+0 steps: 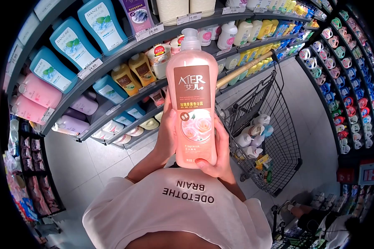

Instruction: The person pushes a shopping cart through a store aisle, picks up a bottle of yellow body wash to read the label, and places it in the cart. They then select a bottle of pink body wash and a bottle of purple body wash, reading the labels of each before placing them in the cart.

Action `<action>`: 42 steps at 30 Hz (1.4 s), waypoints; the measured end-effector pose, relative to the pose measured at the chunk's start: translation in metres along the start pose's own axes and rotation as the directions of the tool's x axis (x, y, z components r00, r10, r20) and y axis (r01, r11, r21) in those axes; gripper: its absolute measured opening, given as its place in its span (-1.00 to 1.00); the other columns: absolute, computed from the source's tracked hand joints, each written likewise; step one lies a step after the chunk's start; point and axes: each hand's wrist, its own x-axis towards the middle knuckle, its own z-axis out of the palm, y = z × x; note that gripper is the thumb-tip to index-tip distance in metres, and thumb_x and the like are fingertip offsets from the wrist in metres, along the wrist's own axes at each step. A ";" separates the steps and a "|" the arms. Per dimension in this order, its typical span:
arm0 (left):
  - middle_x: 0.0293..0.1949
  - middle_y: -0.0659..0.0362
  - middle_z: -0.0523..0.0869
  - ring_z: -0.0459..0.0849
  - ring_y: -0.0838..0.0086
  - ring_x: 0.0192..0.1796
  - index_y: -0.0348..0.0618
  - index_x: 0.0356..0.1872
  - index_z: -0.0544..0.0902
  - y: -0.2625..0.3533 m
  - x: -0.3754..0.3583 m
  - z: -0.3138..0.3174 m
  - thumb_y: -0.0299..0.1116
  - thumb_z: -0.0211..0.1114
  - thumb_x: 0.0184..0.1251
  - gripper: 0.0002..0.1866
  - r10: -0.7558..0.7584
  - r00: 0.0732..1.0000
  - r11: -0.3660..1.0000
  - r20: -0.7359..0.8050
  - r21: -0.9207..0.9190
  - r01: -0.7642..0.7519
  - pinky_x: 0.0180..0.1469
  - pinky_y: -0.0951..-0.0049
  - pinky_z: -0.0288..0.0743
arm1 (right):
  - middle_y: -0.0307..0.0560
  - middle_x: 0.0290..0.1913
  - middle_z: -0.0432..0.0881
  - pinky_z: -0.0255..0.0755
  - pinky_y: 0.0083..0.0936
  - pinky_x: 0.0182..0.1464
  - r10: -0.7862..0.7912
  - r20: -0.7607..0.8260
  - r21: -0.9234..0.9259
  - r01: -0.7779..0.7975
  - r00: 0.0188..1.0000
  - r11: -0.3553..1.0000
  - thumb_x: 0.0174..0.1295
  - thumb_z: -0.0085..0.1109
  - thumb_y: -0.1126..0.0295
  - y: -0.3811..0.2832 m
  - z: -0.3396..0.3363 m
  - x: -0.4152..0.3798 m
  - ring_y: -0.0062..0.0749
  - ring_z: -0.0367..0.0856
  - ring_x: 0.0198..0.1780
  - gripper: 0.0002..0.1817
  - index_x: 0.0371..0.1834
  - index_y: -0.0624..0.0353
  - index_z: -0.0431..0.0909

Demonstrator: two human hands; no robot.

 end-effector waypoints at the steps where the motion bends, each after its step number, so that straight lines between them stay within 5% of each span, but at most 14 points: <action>1: 0.42 0.06 -0.06 -0.01 0.39 0.43 -0.24 0.42 -0.31 0.000 0.000 0.000 -0.32 -0.15 0.36 -0.27 -0.008 1.000 1.000 -0.009 0.004 0.008 0.39 0.42 -0.09 | 0.31 0.41 -0.10 -0.13 -0.11 0.39 0.002 -0.001 0.000 -0.002 1.000 1.000 -0.02 0.29 0.18 0.000 0.000 0.000 0.03 -0.04 0.43 -0.01 0.39 0.29 -0.12; 7: 0.41 0.02 -0.02 0.02 0.36 0.43 -0.26 0.42 -0.29 0.007 0.002 0.005 -0.47 -0.20 0.22 -0.25 -0.023 1.000 1.000 -0.012 -0.007 0.023 0.39 0.43 -0.07 | 0.30 0.41 -0.09 -0.13 -0.10 0.39 0.020 -0.012 0.008 -0.020 1.000 1.000 -0.02 0.29 0.20 -0.001 0.001 -0.002 0.02 -0.03 0.43 0.00 0.39 0.30 -0.15; 42: 0.35 0.03 0.10 0.14 0.36 0.35 -0.21 0.43 -0.24 0.010 0.004 0.004 -0.46 -0.13 0.18 -0.23 -0.037 0.999 0.999 -0.017 -0.030 0.037 0.34 0.43 0.04 | 0.27 0.39 -0.03 -0.09 -0.14 0.38 0.068 -0.036 0.038 -0.066 0.997 0.997 -0.01 0.27 0.20 -0.001 0.006 0.000 -0.03 0.02 0.41 0.01 0.40 0.33 -0.19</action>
